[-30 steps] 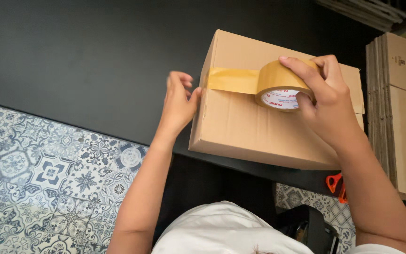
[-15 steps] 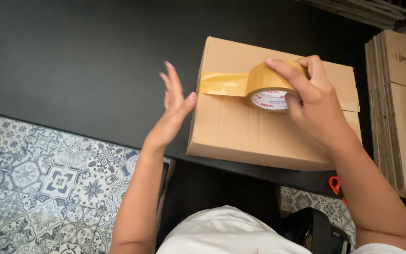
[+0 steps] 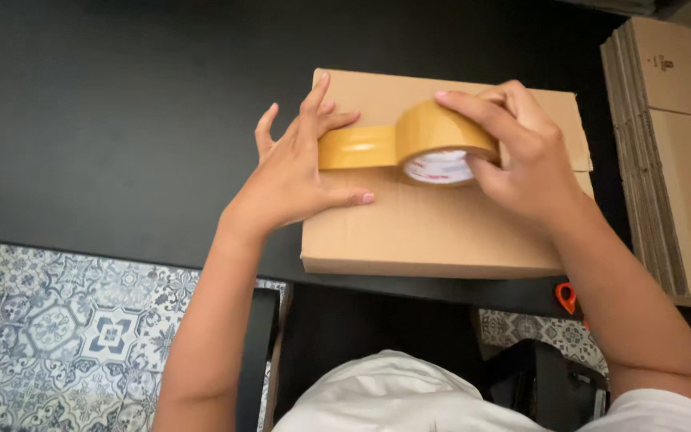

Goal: The person assembles a cardboard box, applies adhesive tape along the top seam using a tape roll, cuts the tape with scissors, and repeats the process for a second box.

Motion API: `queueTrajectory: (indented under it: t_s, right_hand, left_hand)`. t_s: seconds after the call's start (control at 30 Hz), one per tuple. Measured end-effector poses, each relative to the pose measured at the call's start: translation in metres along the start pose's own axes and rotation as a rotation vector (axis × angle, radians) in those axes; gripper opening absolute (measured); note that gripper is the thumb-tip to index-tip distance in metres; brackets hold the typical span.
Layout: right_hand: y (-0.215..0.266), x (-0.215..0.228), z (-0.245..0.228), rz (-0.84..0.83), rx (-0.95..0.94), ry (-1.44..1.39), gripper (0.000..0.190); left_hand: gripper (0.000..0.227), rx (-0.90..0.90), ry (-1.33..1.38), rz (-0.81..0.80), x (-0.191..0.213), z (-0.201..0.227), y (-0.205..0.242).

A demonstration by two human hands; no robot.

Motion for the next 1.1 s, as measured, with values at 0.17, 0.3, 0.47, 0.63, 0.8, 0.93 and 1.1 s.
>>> queueTrajectory:
  t_s: [0.17, 0.3, 0.47, 0.63, 0.8, 0.93, 1.1]
  right_hand:
    - [0.035, 0.025, 0.055, 0.056, -0.152, 0.133, 0.055]
    - [0.085, 0.053, 0.09, 0.17, -0.329, 0.064, 0.045]
    - [0.131, 0.083, 0.12, 0.278, -0.39, 0.087, 0.042]
    - [0.149, 0.095, 0.136, 0.286, -0.436, 0.123, 0.051]
    - [0.151, 0.088, 0.144, 0.264, -0.403, 0.152, 0.045]
    - [0.151, 0.081, 0.152, 0.241, -0.367, 0.197, 0.043]
    - [0.165, 0.074, 0.164, 0.221, -0.387, 0.204, 0.034]
  left_hand:
    - [0.113, 0.023, 0.023, -0.006, 0.001, 0.0, 0.0]
    - [0.116, 0.011, 0.005, 0.002, -0.003, 0.0, -0.002]
    - [0.116, 0.037, -0.001, 0.002, -0.002, 0.003, -0.005]
    - [0.114, 0.057, -0.009, -0.02, -0.005, 0.008, -0.009]
    - [0.112, 0.073, -0.016, -0.046, -0.009, 0.01, -0.009]
    - [0.11, 0.09, -0.028, -0.042, -0.01, 0.012, -0.01]
    - [0.11, 0.067, -0.035, -0.03, -0.011, 0.009, -0.009]
Point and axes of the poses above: each hand's wrist, its own y-axis away from the middle knuckle, its own x-axis out of the back of the hand, z = x × y, the point moved 6 cm from there along -y, towards the middle knuckle, and after that the axes turned 7 degrees about y, right-handed, at the moved point
